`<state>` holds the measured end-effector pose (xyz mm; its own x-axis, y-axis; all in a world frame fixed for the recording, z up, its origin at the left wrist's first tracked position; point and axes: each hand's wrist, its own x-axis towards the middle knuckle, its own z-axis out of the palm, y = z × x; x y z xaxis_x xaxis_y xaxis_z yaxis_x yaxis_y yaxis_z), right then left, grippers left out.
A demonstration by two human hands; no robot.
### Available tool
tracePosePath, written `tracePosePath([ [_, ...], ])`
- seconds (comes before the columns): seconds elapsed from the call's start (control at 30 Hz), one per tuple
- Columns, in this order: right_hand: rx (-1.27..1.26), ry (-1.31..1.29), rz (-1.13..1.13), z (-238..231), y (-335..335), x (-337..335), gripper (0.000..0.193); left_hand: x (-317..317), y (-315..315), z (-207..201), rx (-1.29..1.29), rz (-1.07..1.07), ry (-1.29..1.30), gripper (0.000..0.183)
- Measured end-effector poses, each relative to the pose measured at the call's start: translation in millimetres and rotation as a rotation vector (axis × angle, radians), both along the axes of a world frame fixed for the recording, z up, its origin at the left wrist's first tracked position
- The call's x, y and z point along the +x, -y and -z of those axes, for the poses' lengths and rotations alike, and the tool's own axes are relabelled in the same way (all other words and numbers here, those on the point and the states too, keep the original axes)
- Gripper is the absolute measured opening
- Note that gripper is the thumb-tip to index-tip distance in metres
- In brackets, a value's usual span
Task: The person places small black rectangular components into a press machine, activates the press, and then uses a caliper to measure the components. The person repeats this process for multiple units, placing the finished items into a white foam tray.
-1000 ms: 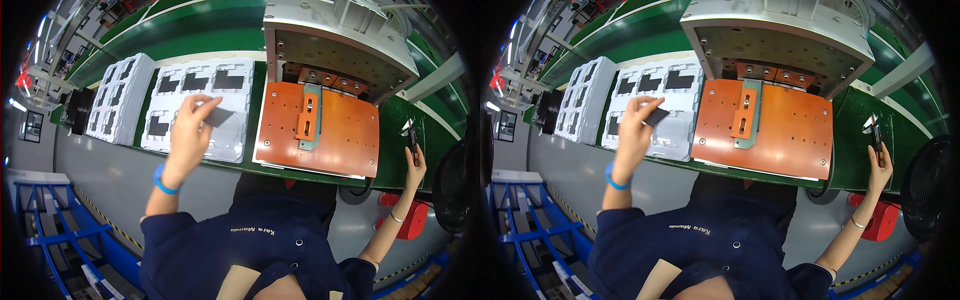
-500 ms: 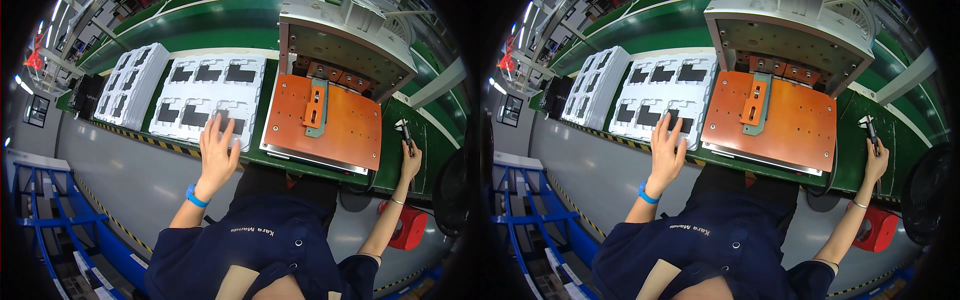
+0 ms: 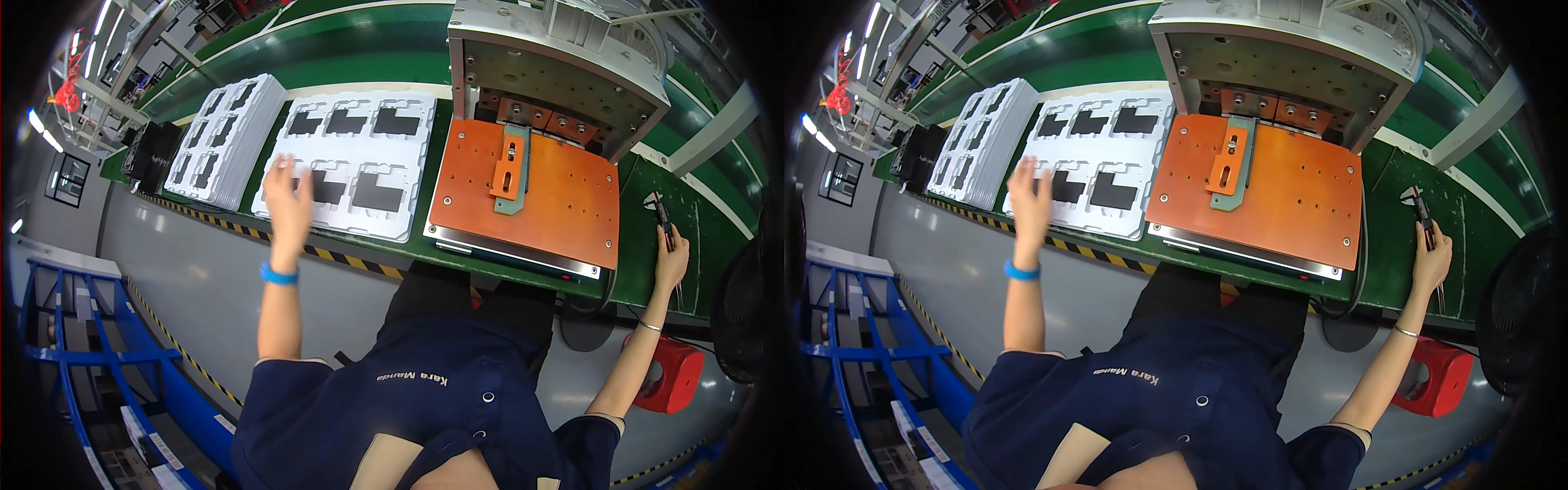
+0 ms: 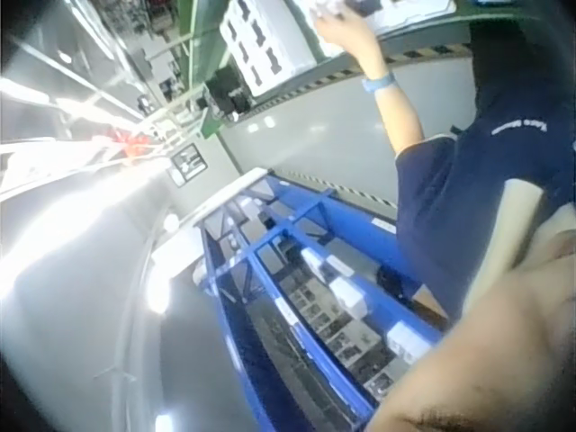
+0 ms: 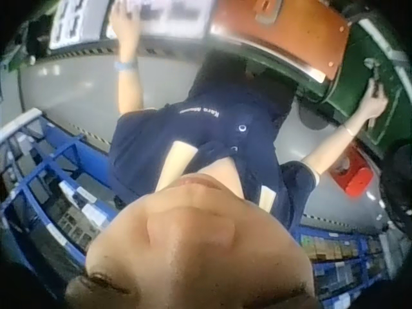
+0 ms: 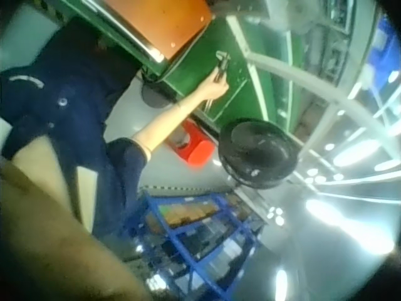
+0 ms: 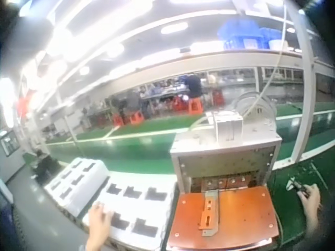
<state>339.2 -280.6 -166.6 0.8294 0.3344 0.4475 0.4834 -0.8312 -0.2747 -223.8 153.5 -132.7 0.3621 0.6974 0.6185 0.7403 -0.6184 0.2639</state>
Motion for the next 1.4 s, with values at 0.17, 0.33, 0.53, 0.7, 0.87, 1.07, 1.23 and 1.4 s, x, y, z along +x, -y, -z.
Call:
tracePosePath([
  [0.17,0.016,0.008,-0.035,8.2,-6.8,4.9,0.045,-75.6,-101.0,3.9,-0.391,-0.275,-0.092,0.053],
  [0.33,0.003,0.066,-0.05,4.5,-4.8,2.6,0.042,-76.8,-141.8,-8.8,-0.77,-0.291,-0.064,0.058],
  [0.53,0.126,0.095,-0.057,6.0,-1.6,1.1,0.039,-64.4,-150.6,-20.9,-0.993,-0.422,0.093,0.057],
  [0.7,0.16,0.075,-0.07,5.1,-5.1,-1.2,0.038,-79.8,-162.4,-33.4,-1.155,-0.369,0.301,0.055],
  [0.87,0.255,0.126,-0.117,10.5,3.5,5.5,0.037,-53.7,-132.2,-73.8,-1.342,-0.064,0.67,0.045],
  [1.07,0.28,0.017,-0.093,9.1,-1.9,1.7,0.035,-72.8,-133.9,-89.1,-1.269,0.146,0.638,0.059],
  [1.23,0.323,0.026,-0.103,17.1,3.1,8.4,0.032,-74.6,-141.7,-112.9,-1.183,0.276,0.722,0.063],
  [1.4,0.337,-0.004,-0.103,12.8,2.8,7.3,0.029,-148.2,-206.0,-107.1,-1.159,0.432,0.986,0.046],
])
